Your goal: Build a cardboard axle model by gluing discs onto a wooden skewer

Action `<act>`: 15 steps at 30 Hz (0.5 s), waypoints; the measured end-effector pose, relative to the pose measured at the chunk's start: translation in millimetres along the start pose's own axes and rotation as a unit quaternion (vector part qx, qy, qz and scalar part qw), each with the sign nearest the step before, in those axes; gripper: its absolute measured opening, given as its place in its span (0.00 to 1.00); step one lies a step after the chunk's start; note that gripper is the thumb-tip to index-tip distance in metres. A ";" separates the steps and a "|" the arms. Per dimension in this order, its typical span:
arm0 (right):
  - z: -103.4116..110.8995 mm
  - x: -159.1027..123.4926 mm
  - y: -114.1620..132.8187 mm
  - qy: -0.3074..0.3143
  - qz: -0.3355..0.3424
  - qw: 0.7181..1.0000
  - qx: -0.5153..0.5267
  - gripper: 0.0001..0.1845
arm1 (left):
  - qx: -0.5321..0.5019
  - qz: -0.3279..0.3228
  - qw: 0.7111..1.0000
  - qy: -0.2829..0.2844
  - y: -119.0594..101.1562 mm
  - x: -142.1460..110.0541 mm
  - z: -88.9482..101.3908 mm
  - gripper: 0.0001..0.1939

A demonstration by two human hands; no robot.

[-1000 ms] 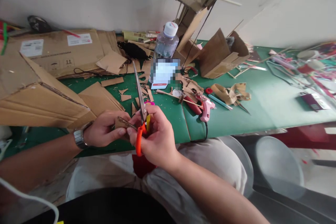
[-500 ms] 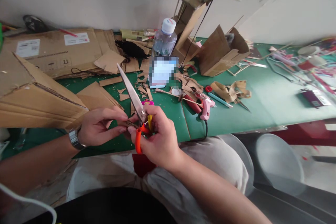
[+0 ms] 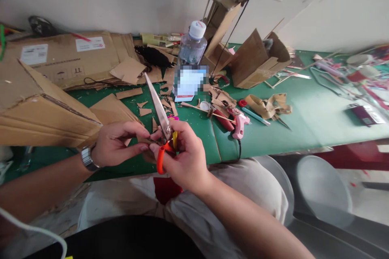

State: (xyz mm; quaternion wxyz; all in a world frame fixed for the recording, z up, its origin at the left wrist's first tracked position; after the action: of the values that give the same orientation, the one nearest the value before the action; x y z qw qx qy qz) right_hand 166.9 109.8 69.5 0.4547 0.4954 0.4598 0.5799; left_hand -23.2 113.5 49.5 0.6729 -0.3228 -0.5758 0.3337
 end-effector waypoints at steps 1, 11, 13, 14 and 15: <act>-0.2 0.6 0.1 0.000 -0.002 1.000 0.002 0.20 | -0.002 0.000 1.000 0.002 -0.2 0.7 -0.3 0.10; -1.5 6.7 -3.3 -0.002 -0.022 1.000 0.019 0.24 | -0.090 0.116 0.989 0.004 13.0 -2.4 -8.2 0.14; -1.0 9.1 -5.1 -0.005 -0.030 0.999 0.024 0.25 | -0.121 0.150 0.981 0.011 15.2 -2.0 -9.1 0.18; -0.5 10.2 -5.8 -0.007 -0.036 0.999 0.030 0.26 | -0.137 0.161 0.977 0.013 15.5 -1.5 -8.9 0.19; 0.2 11.2 -6.3 -0.008 -0.041 0.998 0.038 0.27 | -0.151 0.168 0.974 0.016 15.6 -1.0 -8.5 0.20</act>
State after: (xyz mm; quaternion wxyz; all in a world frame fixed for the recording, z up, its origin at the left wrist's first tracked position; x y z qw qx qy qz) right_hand 166.4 121.8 65.1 0.4630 0.4976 0.4978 0.5387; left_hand -16.1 121.1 35.1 0.5598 -0.5182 -0.5463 0.3459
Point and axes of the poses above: each hand's wrist, its own x-axis towards the middle knuckle, its own z-axis out of the back of the hand, y = z × x, the point moved 6 cm from there along x, towards the middle knuckle, and after that the axes turned 7 degrees about -y, right-handed, at the moved point
